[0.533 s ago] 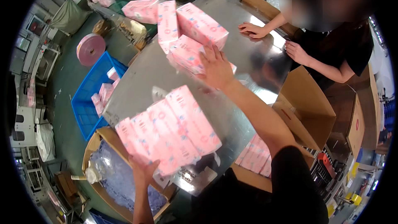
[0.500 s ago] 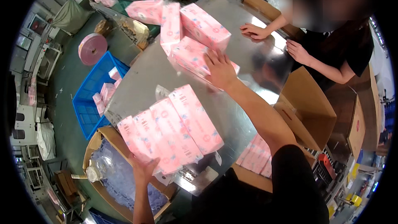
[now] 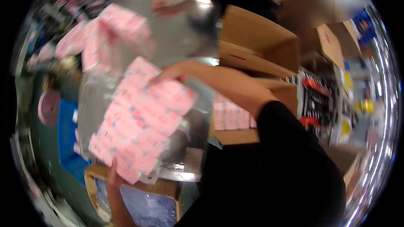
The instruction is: The person moves boxes on a conveyor belt, stacks them, and then works with another person to pack smaller tissue packs into cardboard boxes before closing them.
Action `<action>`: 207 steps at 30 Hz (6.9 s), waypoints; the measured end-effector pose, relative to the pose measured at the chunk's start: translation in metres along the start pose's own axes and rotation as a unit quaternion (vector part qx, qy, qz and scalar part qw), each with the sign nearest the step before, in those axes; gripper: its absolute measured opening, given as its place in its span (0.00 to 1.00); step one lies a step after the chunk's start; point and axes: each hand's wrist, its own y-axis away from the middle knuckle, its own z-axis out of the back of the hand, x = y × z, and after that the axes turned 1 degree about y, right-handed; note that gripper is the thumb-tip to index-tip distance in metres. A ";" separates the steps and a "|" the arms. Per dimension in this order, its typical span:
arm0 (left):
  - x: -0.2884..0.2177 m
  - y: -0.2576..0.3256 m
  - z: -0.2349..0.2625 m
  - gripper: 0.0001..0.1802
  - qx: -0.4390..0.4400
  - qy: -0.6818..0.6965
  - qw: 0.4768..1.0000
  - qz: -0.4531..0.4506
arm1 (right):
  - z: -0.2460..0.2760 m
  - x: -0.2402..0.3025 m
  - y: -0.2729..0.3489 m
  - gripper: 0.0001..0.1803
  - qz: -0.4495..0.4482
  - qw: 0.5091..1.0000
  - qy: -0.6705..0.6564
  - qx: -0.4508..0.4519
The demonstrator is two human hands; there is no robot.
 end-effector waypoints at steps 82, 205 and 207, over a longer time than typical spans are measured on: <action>0.234 -0.071 -0.448 0.46 0.092 -0.861 0.327 -0.379 | -0.056 -0.513 0.434 0.07 -0.129 0.689 0.146 -0.698; 0.430 0.012 -0.710 0.21 0.513 -0.540 0.657 0.114 | -0.654 -0.569 0.652 0.62 -0.496 0.131 -0.120 -0.850; 0.417 -0.024 -0.633 0.22 0.490 -0.547 0.659 0.159 | -0.729 -0.584 0.648 0.75 -0.563 0.225 -0.218 -0.765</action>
